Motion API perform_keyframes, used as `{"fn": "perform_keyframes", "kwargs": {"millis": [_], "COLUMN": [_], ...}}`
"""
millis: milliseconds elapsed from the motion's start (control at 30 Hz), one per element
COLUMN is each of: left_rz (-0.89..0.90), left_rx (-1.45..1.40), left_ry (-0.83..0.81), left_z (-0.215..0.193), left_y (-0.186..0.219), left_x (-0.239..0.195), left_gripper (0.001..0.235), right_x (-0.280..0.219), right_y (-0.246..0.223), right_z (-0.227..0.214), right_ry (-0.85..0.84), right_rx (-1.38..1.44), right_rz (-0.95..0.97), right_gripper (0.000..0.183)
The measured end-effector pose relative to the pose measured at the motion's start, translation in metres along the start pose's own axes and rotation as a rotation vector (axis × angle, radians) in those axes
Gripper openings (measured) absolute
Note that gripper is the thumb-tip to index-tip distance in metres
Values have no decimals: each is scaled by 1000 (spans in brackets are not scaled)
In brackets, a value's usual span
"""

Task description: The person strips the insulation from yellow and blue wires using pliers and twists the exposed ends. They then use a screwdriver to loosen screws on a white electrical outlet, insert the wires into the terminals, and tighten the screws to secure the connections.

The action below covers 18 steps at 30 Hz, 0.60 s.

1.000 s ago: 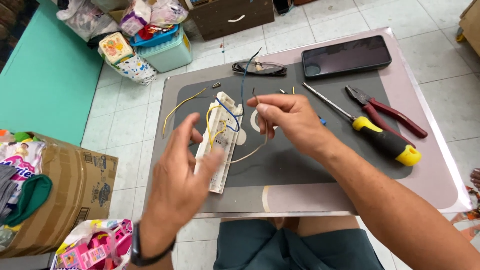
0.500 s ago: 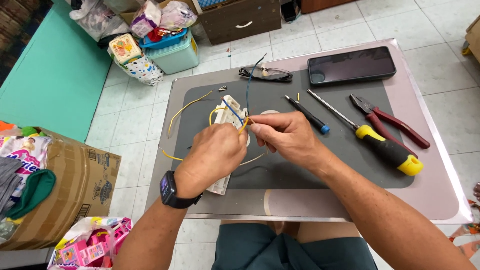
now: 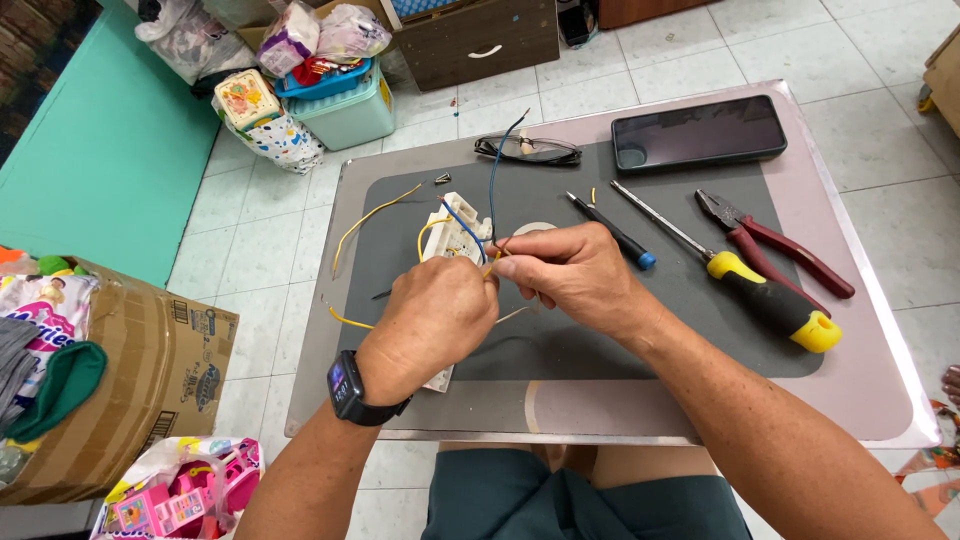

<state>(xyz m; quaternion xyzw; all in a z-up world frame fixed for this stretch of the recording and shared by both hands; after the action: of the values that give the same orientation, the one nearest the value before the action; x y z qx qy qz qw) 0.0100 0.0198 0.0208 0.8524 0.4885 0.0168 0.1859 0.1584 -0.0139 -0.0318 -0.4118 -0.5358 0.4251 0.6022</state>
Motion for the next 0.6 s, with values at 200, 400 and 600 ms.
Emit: {"fn": "perform_keyframes", "kwargs": {"millis": [200, 400, 600], "left_rz": [-16, 159, 317], "left_rx": [4, -17, -258], "left_ry": [-41, 316, 231], "left_z": [5, -29, -41], "left_y": [2, 9, 19], "left_x": [-5, -32, -16], "left_gripper": [52, 40, 13], "right_x": [0, 0, -5], "right_y": [-6, -26, -25], "right_z": [-1, -3, 3], "right_ry": [24, -34, -134], "right_rx": [7, -146, -143], "right_rz": [40, 151, 63], "right_gripper": [14, 14, 37]}}
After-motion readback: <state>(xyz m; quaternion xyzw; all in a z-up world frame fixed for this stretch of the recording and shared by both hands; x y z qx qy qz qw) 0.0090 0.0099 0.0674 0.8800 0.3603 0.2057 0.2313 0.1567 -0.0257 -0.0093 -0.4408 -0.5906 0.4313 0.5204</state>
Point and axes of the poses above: each hand's wrist, its own x-axis towards the middle knuckle, its own z-axis out of the palm, y = z × x, the point moved 3 cm from there along x, towards the middle knuckle, and after that the axes turned 2 degrees about -x, right-handed, at the moved point
